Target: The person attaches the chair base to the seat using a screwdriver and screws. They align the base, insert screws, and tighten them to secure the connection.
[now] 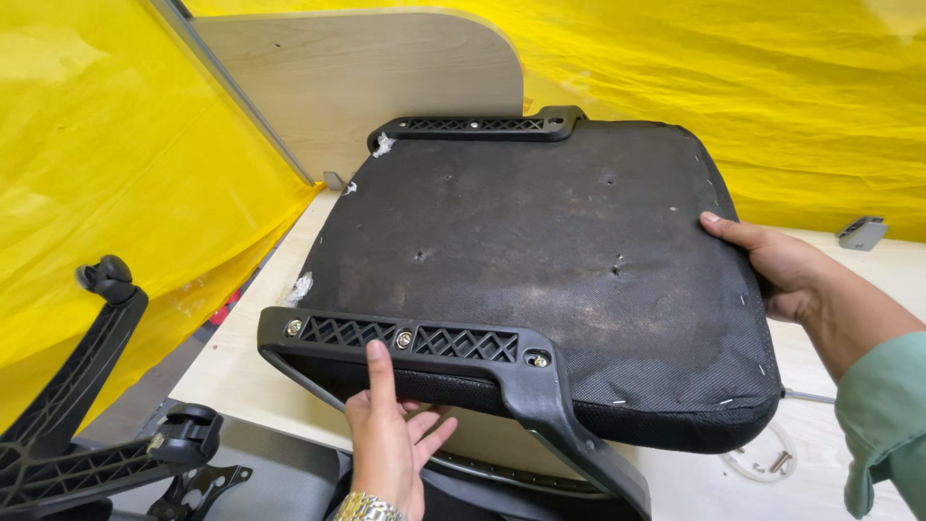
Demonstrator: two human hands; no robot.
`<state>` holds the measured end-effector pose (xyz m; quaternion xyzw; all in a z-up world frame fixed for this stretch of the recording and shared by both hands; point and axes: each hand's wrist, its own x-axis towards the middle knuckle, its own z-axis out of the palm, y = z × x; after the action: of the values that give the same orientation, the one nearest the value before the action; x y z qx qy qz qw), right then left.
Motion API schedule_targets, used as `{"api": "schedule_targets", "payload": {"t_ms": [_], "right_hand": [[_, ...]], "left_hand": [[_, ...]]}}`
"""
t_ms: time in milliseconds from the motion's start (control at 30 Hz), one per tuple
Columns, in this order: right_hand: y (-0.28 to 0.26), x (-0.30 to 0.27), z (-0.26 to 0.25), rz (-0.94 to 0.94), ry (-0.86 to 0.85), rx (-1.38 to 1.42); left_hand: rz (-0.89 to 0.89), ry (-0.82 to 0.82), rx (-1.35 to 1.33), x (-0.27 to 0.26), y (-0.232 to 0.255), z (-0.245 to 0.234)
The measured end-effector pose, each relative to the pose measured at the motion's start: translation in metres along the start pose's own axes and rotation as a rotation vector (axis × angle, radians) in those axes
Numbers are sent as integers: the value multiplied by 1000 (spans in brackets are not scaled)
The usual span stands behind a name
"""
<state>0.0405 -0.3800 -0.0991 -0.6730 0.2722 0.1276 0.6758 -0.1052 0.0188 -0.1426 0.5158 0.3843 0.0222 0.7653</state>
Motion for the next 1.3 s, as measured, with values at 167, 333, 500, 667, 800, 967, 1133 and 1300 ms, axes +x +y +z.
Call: {"api": "schedule_targets", "payload": {"t_ms": [167, 333, 500, 667, 800, 967, 1133, 1300], "right_hand": [[4, -35, 3, -80, -56, -77], [36, -82, 18, -42, -87, -170], [69, -114, 33, -122, -150, -92], [51, -116, 18, 129, 235, -452], [-3, -78, 22, -298, 438, -754], [-61, -6, 88, -663, 264, -1031], [-71, 29, 127, -637, 209, -1306], [-72, 54, 110, -588, 214, -1342]], "left_hand": [[48, 54, -55, 4, 31, 2], [153, 91, -128, 24, 52, -20], [124, 190, -91, 41, 70, -30], [311, -39, -55, 51, 78, -48], [344, -61, -19, 58, 73, -51], [321, -20, 0, 69, 80, -53], [303, 7, -14, 83, 86, -55], [390, -11, -16, 87, 96, -55]]}}
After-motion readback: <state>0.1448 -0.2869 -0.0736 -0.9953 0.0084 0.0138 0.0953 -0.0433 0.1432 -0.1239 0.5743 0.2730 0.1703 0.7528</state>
